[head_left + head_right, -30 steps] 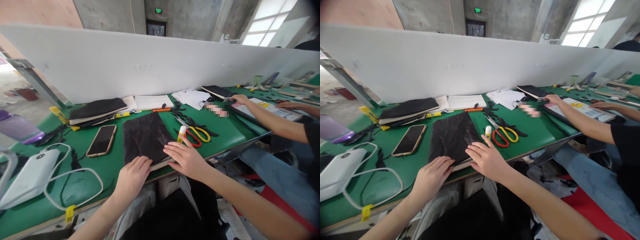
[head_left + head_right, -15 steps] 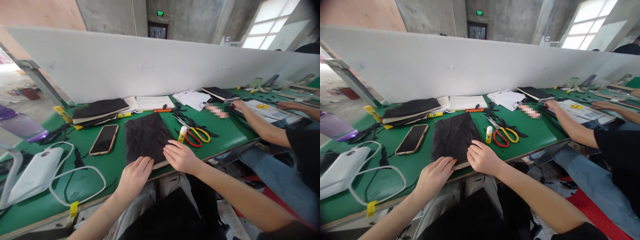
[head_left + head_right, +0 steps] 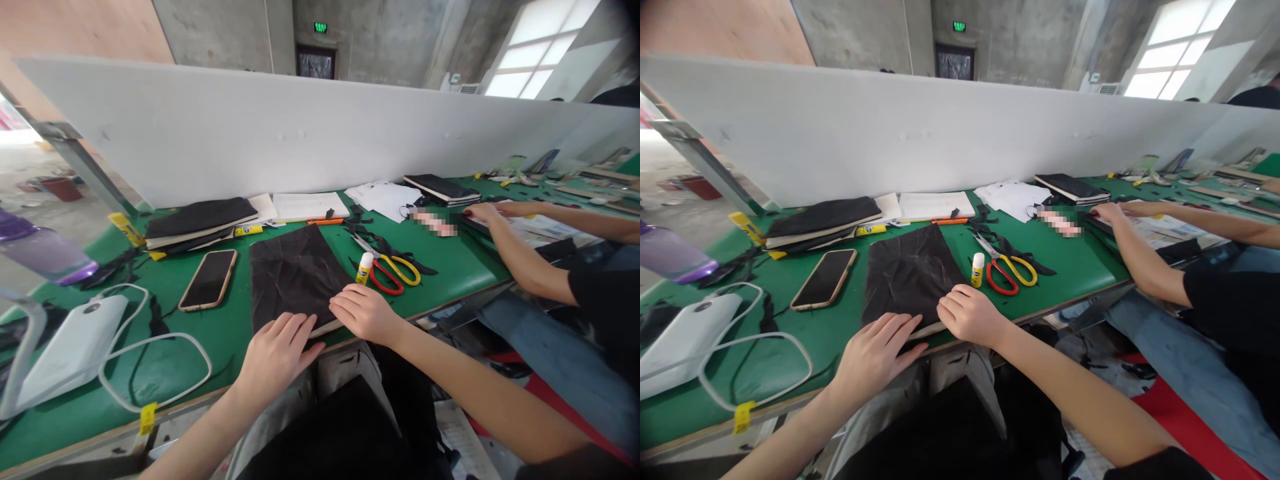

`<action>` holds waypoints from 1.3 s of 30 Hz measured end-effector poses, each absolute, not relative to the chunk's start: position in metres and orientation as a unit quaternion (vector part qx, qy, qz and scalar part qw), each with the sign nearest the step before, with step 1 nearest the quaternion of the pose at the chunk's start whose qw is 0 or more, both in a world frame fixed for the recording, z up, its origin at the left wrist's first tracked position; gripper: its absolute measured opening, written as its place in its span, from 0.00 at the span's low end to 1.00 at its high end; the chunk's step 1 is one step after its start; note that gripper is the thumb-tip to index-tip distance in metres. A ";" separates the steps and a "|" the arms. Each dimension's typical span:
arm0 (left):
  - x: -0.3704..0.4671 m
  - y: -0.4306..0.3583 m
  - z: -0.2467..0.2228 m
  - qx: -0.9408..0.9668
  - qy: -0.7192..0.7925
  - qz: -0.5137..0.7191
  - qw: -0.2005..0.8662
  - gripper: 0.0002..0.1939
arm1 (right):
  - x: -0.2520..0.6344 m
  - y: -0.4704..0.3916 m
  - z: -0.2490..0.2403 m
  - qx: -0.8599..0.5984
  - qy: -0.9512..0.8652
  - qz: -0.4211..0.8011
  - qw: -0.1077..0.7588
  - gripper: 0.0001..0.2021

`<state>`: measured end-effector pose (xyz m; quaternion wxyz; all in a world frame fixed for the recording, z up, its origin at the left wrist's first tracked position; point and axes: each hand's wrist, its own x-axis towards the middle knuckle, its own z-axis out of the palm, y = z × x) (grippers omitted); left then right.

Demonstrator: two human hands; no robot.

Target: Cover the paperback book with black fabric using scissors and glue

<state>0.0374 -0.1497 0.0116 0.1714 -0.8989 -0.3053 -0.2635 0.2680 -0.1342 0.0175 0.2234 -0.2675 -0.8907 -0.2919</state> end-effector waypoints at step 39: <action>0.043 -0.141 0.014 -0.926 -0.201 -0.162 0.274 0.15 | 0.332 -0.134 0.016 -0.174 -0.931 -0.269 0.174 0.14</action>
